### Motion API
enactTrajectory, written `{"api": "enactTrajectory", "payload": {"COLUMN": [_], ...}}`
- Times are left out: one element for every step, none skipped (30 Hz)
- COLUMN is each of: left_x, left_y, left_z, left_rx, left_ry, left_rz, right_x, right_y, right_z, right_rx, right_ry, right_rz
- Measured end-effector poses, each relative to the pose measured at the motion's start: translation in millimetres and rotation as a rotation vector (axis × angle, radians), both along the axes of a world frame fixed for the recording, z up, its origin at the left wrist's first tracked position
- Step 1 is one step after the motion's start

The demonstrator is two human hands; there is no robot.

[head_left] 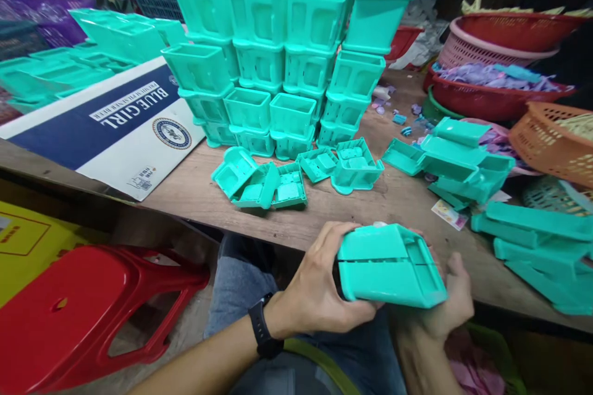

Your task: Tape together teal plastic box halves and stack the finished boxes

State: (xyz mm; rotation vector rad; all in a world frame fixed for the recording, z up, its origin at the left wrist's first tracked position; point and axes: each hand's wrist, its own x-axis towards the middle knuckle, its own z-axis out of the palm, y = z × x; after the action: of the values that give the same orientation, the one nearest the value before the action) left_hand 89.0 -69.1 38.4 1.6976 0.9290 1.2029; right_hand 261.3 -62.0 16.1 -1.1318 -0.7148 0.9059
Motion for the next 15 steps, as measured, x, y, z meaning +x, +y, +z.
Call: {"api": "enactTrajectory", "payload": {"left_x": [1,1,1,0,-1,-2,-3,-4,-4,-4,-3,-2,-1,0,1], "left_y": [0,1,3,4,6,8,9,11,12,13,13,14,15,16,17], "left_z": [-0.4,-1.0,-1.7,-2.2,-2.4,-2.5,-2.3,-2.1,-1.9,-2.0,-2.3,-2.8,-3.7,-4.7,-5.8], "left_rx": [0.001,0.007,0.019,0.036,0.058,0.077,0.091,0.099,0.102,0.102,0.101,0.104,0.109,0.116,0.125], "left_ry": [-0.010,-0.013,-0.005,0.015,0.043,0.072,0.101,0.125,0.144,0.159,0.168,0.169,0.162,0.150,0.137], "left_rz": [0.023,0.048,0.071,0.085,0.086,0.074,0.052,0.027,0.004,-0.012,-0.022,-0.026,-0.029,-0.034,-0.036], "right_x": [-2,-3,-4,-4,-2,0,2,4,6,6,6,4,2,0,-2], "right_y": [3,5,7,8,7,6,5,4,3,3,3,4,6,8,9], "right_z": [-1.3,-0.7,1.6,5.5,10.7,16.9,23.6,30.2,36.2,41.4,45.4,48.1,49.6,50.1,50.0], "right_rx": [-0.023,-0.055,-0.084,-0.094,-0.077,-0.037,0.019,0.076,0.123,0.158,0.186,0.211,0.236,0.263,0.286], "right_ry": [0.045,0.097,0.126,0.109,0.057,-0.035,-0.172,-0.347,-0.543,-0.733,-0.890,-1.002,-1.067,-1.102,-1.120], "right_rz": [-0.009,-0.021,-0.024,-0.018,-0.017,-0.014,0.000,0.034,0.088,0.151,0.204,0.240,0.256,0.257,0.250]}}
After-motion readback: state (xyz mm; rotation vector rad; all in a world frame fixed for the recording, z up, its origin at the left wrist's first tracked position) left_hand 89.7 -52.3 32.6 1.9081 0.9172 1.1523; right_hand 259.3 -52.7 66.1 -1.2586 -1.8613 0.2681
